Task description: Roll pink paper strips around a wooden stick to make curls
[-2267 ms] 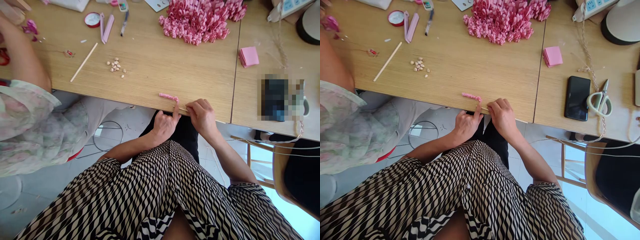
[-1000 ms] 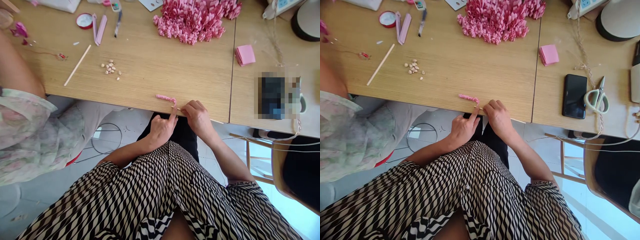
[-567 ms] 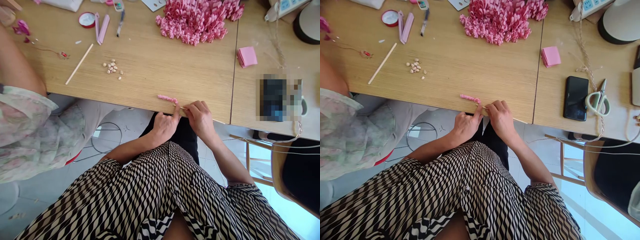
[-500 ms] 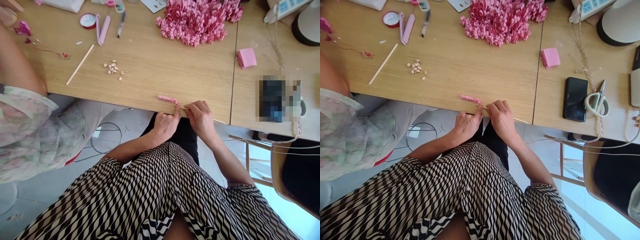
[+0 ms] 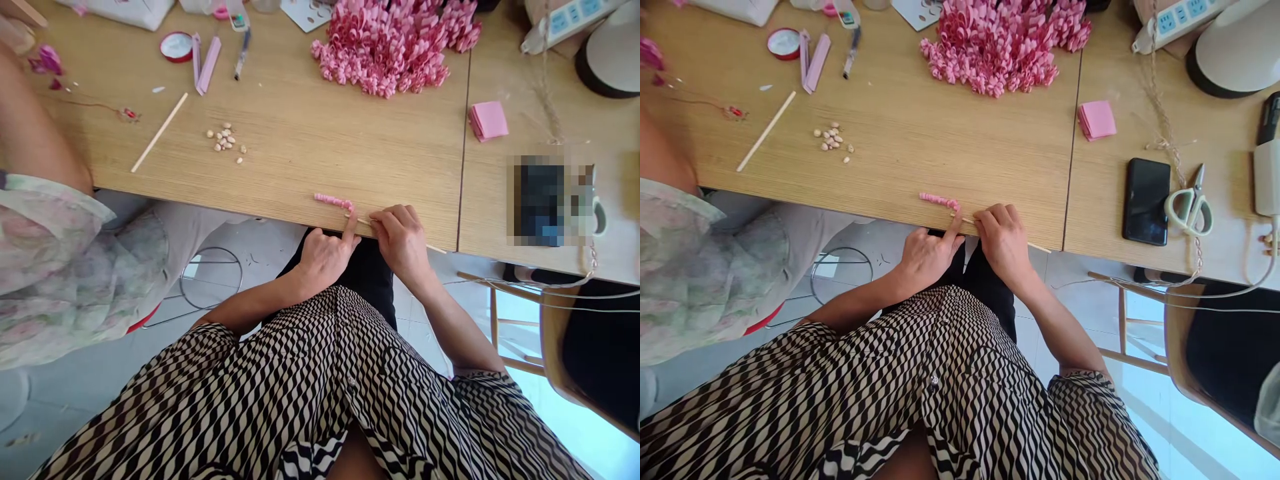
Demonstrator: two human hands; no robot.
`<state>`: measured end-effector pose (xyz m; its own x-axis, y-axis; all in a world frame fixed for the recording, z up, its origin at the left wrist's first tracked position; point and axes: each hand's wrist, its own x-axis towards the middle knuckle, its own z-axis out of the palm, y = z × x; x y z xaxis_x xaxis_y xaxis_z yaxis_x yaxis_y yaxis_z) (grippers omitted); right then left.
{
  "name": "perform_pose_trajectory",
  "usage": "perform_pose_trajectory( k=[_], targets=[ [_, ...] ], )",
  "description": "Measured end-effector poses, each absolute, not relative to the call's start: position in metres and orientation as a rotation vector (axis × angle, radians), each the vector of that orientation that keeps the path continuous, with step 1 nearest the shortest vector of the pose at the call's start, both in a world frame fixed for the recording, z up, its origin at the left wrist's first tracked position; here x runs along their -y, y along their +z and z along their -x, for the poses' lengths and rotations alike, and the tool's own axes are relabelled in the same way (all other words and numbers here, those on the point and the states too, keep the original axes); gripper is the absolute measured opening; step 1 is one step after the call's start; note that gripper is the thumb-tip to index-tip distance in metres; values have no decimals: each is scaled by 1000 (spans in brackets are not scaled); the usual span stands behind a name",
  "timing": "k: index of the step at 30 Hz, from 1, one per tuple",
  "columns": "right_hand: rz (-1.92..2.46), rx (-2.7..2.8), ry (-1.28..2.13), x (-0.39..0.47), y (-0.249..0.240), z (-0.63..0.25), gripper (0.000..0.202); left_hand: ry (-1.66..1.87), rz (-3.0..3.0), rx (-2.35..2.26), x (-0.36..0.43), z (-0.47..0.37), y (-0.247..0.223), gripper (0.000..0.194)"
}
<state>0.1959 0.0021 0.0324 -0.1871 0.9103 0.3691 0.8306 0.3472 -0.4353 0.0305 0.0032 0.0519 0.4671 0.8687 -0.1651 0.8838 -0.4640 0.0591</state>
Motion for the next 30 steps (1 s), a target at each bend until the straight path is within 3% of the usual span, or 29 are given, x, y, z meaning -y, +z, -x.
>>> perform_pose_trajectory(
  k=[30],
  targets=[
    [1519,2030,145,1,34,-198,27,-158,-2488,-1709,-7,-34,56,51]
  ],
)
